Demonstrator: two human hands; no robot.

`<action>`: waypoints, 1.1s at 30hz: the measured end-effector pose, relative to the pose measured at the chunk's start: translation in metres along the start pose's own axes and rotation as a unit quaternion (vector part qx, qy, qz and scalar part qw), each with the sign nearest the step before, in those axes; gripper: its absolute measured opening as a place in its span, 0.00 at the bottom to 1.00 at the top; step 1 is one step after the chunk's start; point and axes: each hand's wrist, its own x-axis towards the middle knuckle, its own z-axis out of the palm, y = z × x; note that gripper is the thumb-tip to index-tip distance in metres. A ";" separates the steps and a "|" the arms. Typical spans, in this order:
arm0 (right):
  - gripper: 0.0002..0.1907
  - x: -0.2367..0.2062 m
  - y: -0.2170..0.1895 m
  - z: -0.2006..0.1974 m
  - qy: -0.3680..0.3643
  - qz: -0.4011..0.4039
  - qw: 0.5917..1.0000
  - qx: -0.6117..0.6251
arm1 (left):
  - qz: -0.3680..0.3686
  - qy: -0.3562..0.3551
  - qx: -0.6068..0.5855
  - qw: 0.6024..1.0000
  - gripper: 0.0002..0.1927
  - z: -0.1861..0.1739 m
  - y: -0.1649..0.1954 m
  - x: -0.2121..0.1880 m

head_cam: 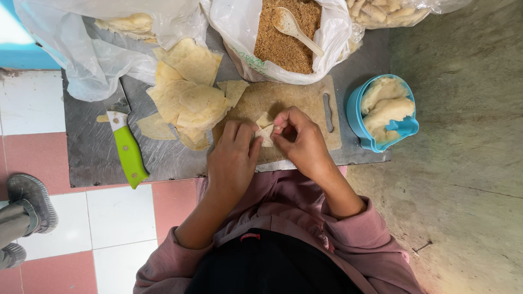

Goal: The person sits at a low table and folds thin pastry wrappers one at a time, pinching the edges closed over a small amount of filling and setting the folded pieces aside. They occasionally reach into a bag of brown filling with a spoon and place folded pieces near a blue bowl.

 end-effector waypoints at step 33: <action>0.08 -0.003 0.010 0.011 0.087 -0.168 0.969 -0.158 | 0.162 -0.124 -0.004 0.979 0.05 -0.016 -0.024 0.043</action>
